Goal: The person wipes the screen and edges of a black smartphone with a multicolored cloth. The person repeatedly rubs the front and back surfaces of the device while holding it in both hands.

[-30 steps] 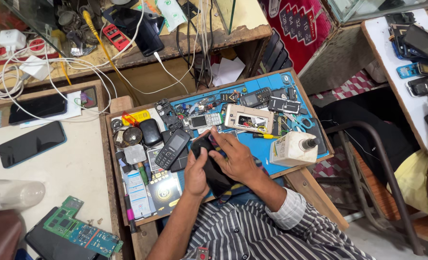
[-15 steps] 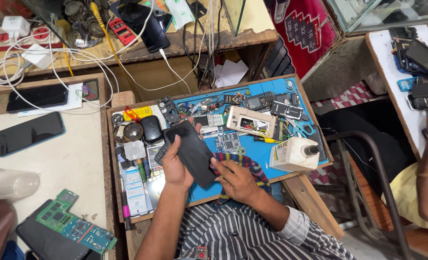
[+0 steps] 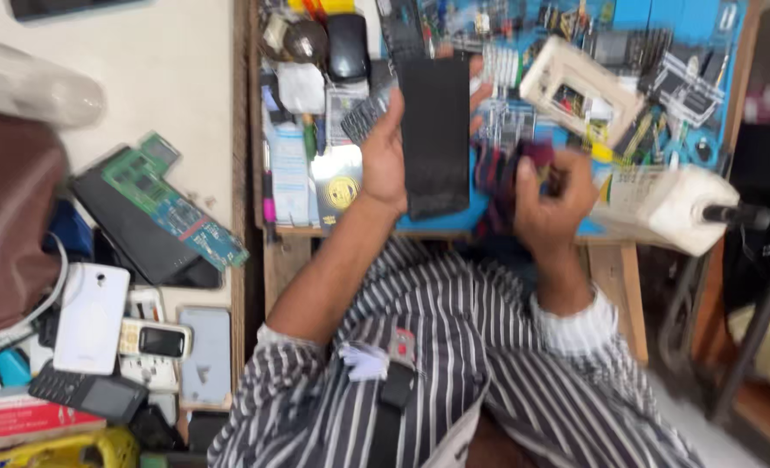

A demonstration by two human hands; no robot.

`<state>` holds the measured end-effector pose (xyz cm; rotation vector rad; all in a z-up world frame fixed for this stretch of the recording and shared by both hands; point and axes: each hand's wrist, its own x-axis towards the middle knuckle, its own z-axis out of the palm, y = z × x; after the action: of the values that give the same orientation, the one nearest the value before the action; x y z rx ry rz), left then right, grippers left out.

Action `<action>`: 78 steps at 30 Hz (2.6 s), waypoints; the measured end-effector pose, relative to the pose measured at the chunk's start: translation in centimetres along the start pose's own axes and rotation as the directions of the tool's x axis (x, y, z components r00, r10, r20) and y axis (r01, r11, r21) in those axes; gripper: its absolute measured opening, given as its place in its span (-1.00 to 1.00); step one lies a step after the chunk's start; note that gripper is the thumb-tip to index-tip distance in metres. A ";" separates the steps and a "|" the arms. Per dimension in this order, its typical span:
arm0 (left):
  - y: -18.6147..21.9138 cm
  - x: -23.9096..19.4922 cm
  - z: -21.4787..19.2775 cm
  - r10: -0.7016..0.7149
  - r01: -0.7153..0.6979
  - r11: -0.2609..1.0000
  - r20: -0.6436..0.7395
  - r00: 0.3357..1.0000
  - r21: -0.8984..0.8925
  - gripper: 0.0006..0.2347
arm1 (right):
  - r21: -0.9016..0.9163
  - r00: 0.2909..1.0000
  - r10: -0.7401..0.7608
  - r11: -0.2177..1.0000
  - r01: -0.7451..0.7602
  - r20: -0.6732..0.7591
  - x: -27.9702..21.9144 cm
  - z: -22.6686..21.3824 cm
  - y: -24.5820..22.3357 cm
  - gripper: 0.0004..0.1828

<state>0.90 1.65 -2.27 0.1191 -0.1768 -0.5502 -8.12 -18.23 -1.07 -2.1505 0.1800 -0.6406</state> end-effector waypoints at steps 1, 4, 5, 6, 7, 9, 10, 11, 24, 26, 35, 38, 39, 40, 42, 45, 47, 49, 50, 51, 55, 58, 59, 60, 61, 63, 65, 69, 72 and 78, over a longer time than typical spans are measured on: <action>0.0 -0.1 -0.2 -0.030 0.031 0.999 0.029 0.999 -0.035 -0.44 | 0.058 1.000 -0.015 0.998 0.016 -0.022 1.1 0.3 0.1 -0.82; -0.3 0.2 0.0 -0.082 0.085 0.995 0.052 0.995 -0.052 -0.43 | -0.038 0.935 -0.349 0.937 0.347 -0.067 3.5 1.2 -0.8 -0.78; -0.8 0.2 0.0 -0.091 0.093 0.994 0.041 0.995 -0.048 -0.42 | -0.026 0.935 -0.349 0.937 0.348 -0.068 4.0 1.3 -0.9 -0.78; -1.4 0.3 -0.2 -0.096 0.097 0.995 0.038 0.995 -0.026 -0.43 | -0.014 0.934 -0.350 0.937 0.349 -0.069 4.5 1.3 -0.9 -0.77; -1.7 0.3 -0.5 -0.096 0.096 0.995 0.030 0.995 -0.001 -0.44 | -0.038 0.931 -0.365 0.931 0.364 -0.019 4.7 1.6 -1.0 -0.74; -2.3 0.0 -1.7 -0.117 0.117 0.993 -0.017 0.993 0.027 -0.44 | -0.075 0.920 -0.382 0.918 0.389 0.089 4.5 2.1 -0.7 -0.67; -2.6 -0.2 -2.4 -0.138 0.140 0.990 -0.056 0.989 0.030 -0.43 | -0.092 0.910 -0.397 0.908 0.408 0.117 4.2 2.4 -0.4 -0.63; -2.9 -0.2 -3.0 -0.158 0.161 0.987 -0.087 0.984 0.025 -0.42 | -0.114 0.898 -0.415 0.895 0.432 0.150 4.1 2.5 0.0 -0.58; -2.2 -0.7 -1.6 -0.165 0.166 0.980 -0.018 0.986 0.113 -0.39 | -0.224 0.903 -0.308 0.897 0.381 0.299 2.2 1.7 -2.7 -0.59; -2.6 0.1 -1.4 -0.181 0.177 0.977 0.022 0.983 0.116 -0.40 | -0.227 0.893 -0.379 0.873 0.433 0.244 3.5 1.8 -1.8 -0.52; -2.4 -0.3 -1.7 -0.147 0.122 0.942 0.058 0.987 0.313 -0.42 | -0.238 0.865 -0.419 0.842 0.484 0.275 2.3 3.3 -1.8 -0.48; -3.1 -0.4 -2.0 -0.134 0.110 0.956 0.072 0.988 0.271 -0.43 | -0.232 0.827 -0.482 0.803 0.549 0.288 3.0 3.5 -2.3 -0.48; -3.2 -0.7 -2.3 -0.133 0.108 0.966 0.090 0.987 0.235 -0.44 | -0.225 0.813 -0.505 0.790 0.571 0.289 3.0 3.7 -2.6 -0.49; -3.2 -0.9 -2.7 -0.130 0.107 0.974 0.109 0.985 0.198 -0.44 | -0.218 0.798 -0.528 0.775 0.592 0.290 3.0 3.9 -2.8 -0.49; -3.1 -1.2 -3.5 -0.149 0.138 0.979 0.065 0.987 0.148 -0.45 | -0.229 0.832 -0.484 0.807 0.544 0.270 3.2 4.0 -3.2 -0.45; -3.3 -1.3 -4.3 -0.207 0.211 0.974 -0.045 0.977 0.082 -0.46 | -0.241 0.867 -0.439 0.838 0.490 0.237 3.7 4.1 -3.8 -0.44; -3.4 -1.4 -4.5 -0.242 0.242 0.970 -0.010 0.970 0.010 -0.46 | -0.248 0.858 -0.458 0.825 0.508 0.234 3.9 4.2 -4.1 -0.44; -3.7 -1.2 -4.6 -0.136 0.132 0.961 0.001 0.991 0.243 -0.49 | -0.256 0.818 -0.516 0.780 0.571 0.255 4.1 4.5 -4.3 -0.43; -3.7 -1.0 -4.7 -0.088 0.076 0.933 0.016 0.996 0.352 -0.51 | -0.249 0.813 -0.521 0.777 0.578 0.260 4.2 4.5 -4.2 -0.44; -3.9 -1.0 -4.8 -0.099 0.102 0.936 -0.025 0.995 0.336 -0.52 | -0.246 0.811 -0.520 0.777 0.579 0.266 4.1 4.2 -4.1 -0.45; -3.5 -1.5 -5.1 -0.116 0.160 0.861 -0.120 0.986 0.483 -0.55 | -0.261 0.874 -0.422 0.839 0.477 0.240 4.4 2.5 -2.7 -0.47; -2.6 -0.9 -5.2 -0.150 0.205 0.779 -0.141 0.979 0.592 -0.61 | -0.184 0.861 -0.421 0.858 0.480 0.284 5.2 2.4 -2.1 -0.49; -2.6 -0.9 -5.4 -0.179 0.239 0.765 -0.159 0.971 0.598 -0.64 | -0.158 0.842 -0.456 0.844 0.512 0.288 5.0 2.4 -1.8 -0.49; -2.6 -1.0 -5.6 -0.195 0.241 0.747 -0.142 0.970 0.619 -0.65 | -0.133 0.822 -0.491 0.830 0.542 0.290 4.9 2.6 -1.4 -0.49; -2.7 -1.0 -5.7 -0.211 0.241 0.731 -0.124 0.970 0.639 -0.66 | -0.109 0.799 -0.525 0.812 0.574 0.294 4.8 2.7 -1.0 -0.49; -2.8 -1.1 -5.8 -0.229 0.247 0.709 -0.116 0.966 0.660 -0.67 | -0.119 0.751 -0.569 0.765 0.633 0.335 4.8 2.5 -0.3 -0.48; -2.7 -1.5 -5.8 -0.230 0.263 0.703 -0.138 0.963 0.660 -0.67 | -0.124 0.730 -0.590 0.743 0.658 0.345 4.7 2.3 0.1 -0.48; -2.7 -1.8 -6.0 -0.257 0.336 0.759 -0.217 0.942 0.558 -0.71 | -0.140 0.759 -0.559 0.767 0.627 0.335 4.5 1.9 0.7 -0.48; -3.6 -2.0 -6.4 -0.246 0.324 0.749 -0.211 0.946 0.578 -0.72 | -0.109 0.745 -0.563 0.767 0.633 0.358 3.9 2.2 1.1 -0.52; -3.6 -2.1 -6.6 -0.221 0.269 0.747 -0.155 0.963 0.608 -0.73 | -0.090 0.713 -0.597 0.740 0.666 0.368 4.2 2.3 0.5 -0.55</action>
<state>-1.40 0.14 -9.58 0.8295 -0.2719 -0.7352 -3.32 -18.36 -1.04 -2.4953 -0.7469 -0.6586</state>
